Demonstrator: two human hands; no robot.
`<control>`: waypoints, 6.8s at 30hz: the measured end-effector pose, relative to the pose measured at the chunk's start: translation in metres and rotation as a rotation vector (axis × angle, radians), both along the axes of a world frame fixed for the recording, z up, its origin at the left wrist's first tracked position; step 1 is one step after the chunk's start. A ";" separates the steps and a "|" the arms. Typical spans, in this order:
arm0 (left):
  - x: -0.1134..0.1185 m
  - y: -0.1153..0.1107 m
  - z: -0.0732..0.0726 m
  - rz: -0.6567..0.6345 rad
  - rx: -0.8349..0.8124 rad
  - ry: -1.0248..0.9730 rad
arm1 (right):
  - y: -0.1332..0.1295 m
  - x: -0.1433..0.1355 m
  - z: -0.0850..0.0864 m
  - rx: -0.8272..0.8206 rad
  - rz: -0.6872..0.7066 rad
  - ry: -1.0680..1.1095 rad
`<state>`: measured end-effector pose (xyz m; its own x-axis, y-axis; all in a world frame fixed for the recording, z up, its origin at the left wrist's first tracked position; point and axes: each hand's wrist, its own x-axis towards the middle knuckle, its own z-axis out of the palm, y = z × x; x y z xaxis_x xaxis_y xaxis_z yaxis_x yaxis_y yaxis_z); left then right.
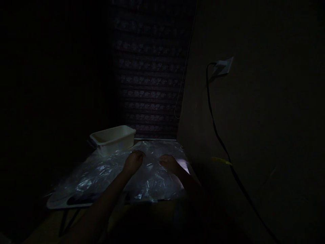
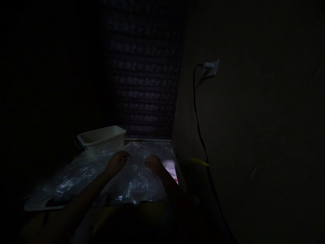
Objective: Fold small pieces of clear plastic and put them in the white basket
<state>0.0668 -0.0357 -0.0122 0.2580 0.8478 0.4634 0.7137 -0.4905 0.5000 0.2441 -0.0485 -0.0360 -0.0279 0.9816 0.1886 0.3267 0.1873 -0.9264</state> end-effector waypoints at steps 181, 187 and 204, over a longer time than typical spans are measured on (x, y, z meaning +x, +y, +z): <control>-0.027 -0.019 -0.027 0.057 -0.915 -1.049 | -0.007 0.005 0.006 -0.475 0.067 0.516; -0.027 -0.023 -0.025 0.054 -0.908 -1.041 | -0.006 0.000 0.004 -0.499 0.027 0.485; -0.031 -0.027 -0.020 -0.027 -1.003 -1.068 | -0.003 0.003 0.001 -0.421 0.075 0.531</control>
<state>0.0356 -0.0628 -0.0324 0.1989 0.9234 -0.3284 -0.2105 0.3675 0.9059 0.2471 -0.0517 -0.0345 -0.1076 0.9734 -0.2021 -0.1918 -0.2198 -0.9565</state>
